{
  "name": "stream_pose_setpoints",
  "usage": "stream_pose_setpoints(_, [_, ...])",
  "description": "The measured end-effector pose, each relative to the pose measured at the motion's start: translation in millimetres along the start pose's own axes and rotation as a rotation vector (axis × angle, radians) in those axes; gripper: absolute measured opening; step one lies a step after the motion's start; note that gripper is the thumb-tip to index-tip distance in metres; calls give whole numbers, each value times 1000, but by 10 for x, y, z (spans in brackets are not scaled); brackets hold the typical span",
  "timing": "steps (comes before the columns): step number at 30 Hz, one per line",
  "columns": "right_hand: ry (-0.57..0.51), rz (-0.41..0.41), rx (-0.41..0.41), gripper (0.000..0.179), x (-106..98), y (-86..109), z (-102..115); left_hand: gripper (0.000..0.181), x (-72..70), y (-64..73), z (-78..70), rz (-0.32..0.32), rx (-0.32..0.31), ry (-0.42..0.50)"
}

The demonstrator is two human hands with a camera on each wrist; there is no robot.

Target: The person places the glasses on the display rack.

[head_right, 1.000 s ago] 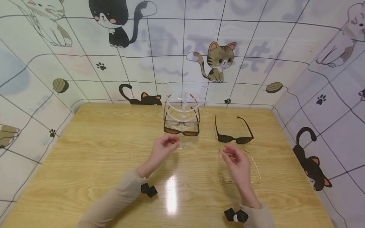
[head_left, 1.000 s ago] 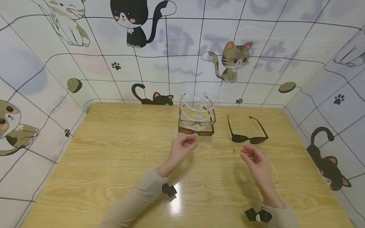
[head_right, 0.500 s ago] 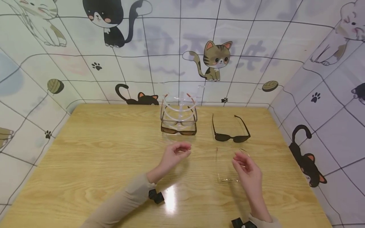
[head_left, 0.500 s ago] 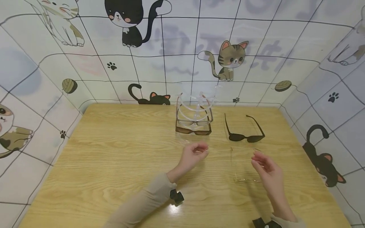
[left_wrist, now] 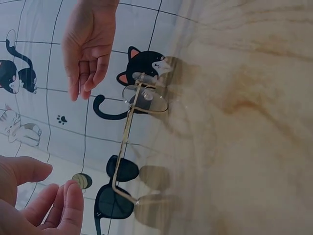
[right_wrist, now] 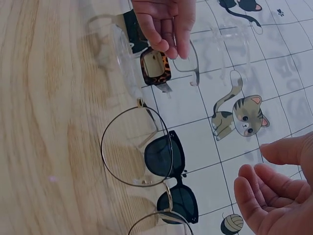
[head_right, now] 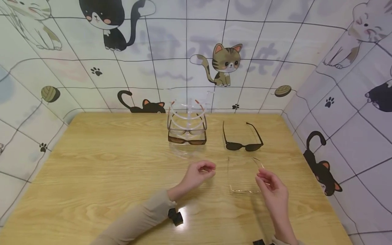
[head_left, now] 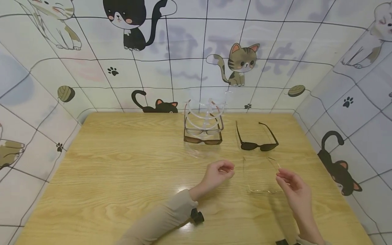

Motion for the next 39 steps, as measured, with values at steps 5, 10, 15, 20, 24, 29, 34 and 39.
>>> stream_pose_setpoints(5, [-96,10,-42,23,-93,-51,-181,17,171,-5,236,35,-6,-21])
stream_pose_setpoints(10, [-162,34,-75,30,-248,-170,-676,19,326,4,447,64,-18,-19])
stream_pose_setpoints(15, [-45,-18,-55,31,-401,-252,-1019,18,431,36,487,88,-4,-37])
stream_pose_setpoints(20, [-18,-22,-44,29,-453,-240,-934,17,529,76,511,116,12,-78])
stream_pose_setpoints(24, [90,-42,-51,27,-495,-229,-919,17,581,106,534,131,7,-116])
stream_pose_setpoints(29, [187,-87,-33,29,-580,-254,-1103,15,614,128,572,142,-6,-161])
stream_pose_setpoints(34, [275,-110,-61,27,-617,-267,-1211,11,624,126,600,127,-6,-192])
stream_pose_setpoints(39, [402,-97,-91,26,-604,-271,-1273,11,626,122,630,114,-29,-203])
Point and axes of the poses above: each hand's wrist, its own y-axis away from the middle knuckle, its own x-axis out of the palm, z = x × y, the point moved 10 cm from there along -y, towards the middle knuckle, and after that the axes turned 13 degrees about -z, right-handed, at the moved point
